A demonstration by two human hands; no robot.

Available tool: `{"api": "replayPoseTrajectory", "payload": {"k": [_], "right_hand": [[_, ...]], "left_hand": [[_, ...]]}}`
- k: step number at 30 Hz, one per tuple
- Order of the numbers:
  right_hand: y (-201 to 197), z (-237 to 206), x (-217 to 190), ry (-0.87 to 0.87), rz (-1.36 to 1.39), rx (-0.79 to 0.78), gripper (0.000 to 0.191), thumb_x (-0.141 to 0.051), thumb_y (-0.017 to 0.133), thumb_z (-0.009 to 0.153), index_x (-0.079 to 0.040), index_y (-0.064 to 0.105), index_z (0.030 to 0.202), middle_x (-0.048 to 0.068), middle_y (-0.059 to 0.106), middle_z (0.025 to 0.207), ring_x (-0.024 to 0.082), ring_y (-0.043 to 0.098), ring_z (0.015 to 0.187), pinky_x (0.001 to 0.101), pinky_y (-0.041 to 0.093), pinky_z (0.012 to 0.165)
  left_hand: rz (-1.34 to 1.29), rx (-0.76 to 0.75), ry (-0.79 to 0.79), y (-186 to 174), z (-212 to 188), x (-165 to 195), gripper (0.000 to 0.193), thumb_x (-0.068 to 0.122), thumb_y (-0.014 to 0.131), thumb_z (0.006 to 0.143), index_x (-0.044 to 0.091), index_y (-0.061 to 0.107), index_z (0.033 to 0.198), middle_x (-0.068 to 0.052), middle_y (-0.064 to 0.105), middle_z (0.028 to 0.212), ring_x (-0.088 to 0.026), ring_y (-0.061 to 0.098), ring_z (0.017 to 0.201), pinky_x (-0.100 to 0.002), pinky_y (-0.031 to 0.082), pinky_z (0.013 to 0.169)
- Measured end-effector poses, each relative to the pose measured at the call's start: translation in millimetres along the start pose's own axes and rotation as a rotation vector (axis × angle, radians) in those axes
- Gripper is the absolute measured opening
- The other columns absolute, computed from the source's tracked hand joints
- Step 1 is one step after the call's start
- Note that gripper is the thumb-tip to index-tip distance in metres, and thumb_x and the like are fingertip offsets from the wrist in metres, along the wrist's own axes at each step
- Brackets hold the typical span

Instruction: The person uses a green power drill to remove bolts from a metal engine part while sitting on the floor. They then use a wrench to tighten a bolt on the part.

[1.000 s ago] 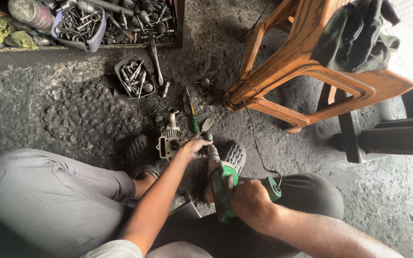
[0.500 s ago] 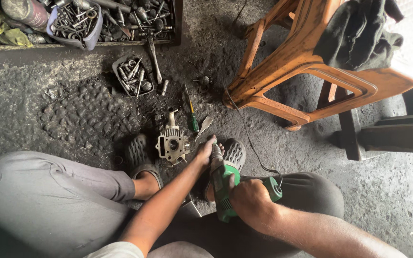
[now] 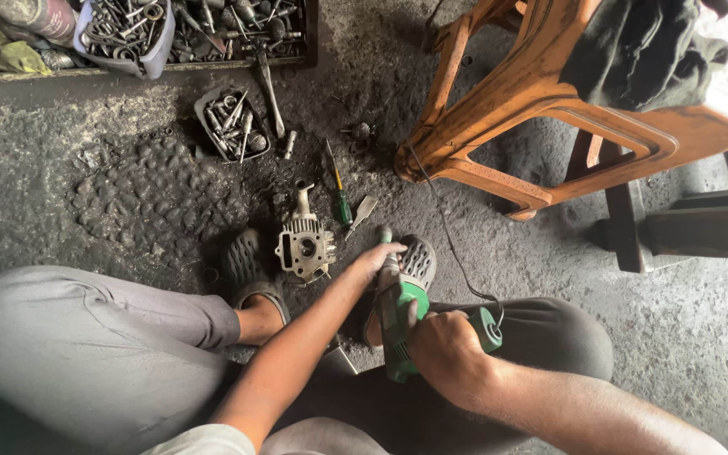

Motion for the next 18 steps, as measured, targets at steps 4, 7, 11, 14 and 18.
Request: {"api": "replayPoseTrajectory", "payload": {"k": [4, 7, 11, 14, 18], "right_hand": [[3, 1, -1, -0.035, 0.006, 0.020, 0.068, -0.015, 0.069, 0.090, 0.015, 0.038, 0.143, 0.010, 0.072, 0.100, 0.023, 0.072, 0.092, 0.0352, 0.056, 0.067], [2, -2, -9, -0.085, -0.036, 0.070, 0.056, -0.016, 0.070, 0.086, 0.010, 0.051, 0.132, 0.010, 0.072, 0.100, 0.025, 0.071, 0.095, 0.0391, 0.055, 0.071], [1, -5, -6, -0.047, -0.013, 0.113, 0.075, -0.015, 0.068, 0.088, 0.021, 0.035, 0.145, 0.011, 0.073, 0.096, 0.026, 0.073, 0.086, 0.0394, 0.058, 0.068], [2, -5, 10, -0.027, 0.149, 0.148, 0.070, -0.014, 0.065, 0.089, 0.019, 0.037, 0.144, 0.011, 0.074, 0.094, 0.026, 0.075, 0.083, 0.0377, 0.059, 0.064], [2, -18, 32, -0.061, 0.228, 0.290, 0.067, -0.017, 0.063, 0.087, 0.021, 0.041, 0.137, 0.011, 0.073, 0.091, 0.026, 0.074, 0.082, 0.0374, 0.059, 0.062]], "left_hand": [[0.305, -0.012, 0.048, 6, 18, 1, 0.029, 0.032, 0.080, 0.080, 0.004, 0.075, 0.087, -0.006, 0.070, 0.075, -0.017, 0.062, 0.061, -0.028, 0.050, 0.057], [0.534, 0.122, 0.070, -6, 26, 3, 0.031, 0.028, 0.082, 0.071, 0.001, 0.078, 0.085, -0.010, 0.074, 0.080, -0.021, 0.065, 0.064, -0.031, 0.051, 0.061], [0.912, 0.347, 0.091, -21, 23, 15, 0.040, 0.031, 0.085, 0.061, -0.001, 0.081, 0.084, -0.010, 0.077, 0.086, -0.023, 0.069, 0.073, -0.034, 0.055, 0.067], [0.629, 0.277, 0.118, -10, 15, 17, 0.046, 0.034, 0.086, 0.061, -0.001, 0.079, 0.090, -0.012, 0.080, 0.092, -0.023, 0.075, 0.079, -0.037, 0.059, 0.072], [1.106, 0.438, 0.309, -24, -24, 87, 0.071, 0.059, 0.076, 0.088, -0.012, 0.072, 0.086, -0.027, 0.076, 0.092, -0.038, 0.072, 0.087, -0.047, 0.057, 0.078]]}}
Point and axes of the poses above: each hand's wrist, its own z-axis towards the middle knuckle, its own y-axis out of the palm, x = y × z, the point moved 10 cm from there along z, towards the middle knuckle
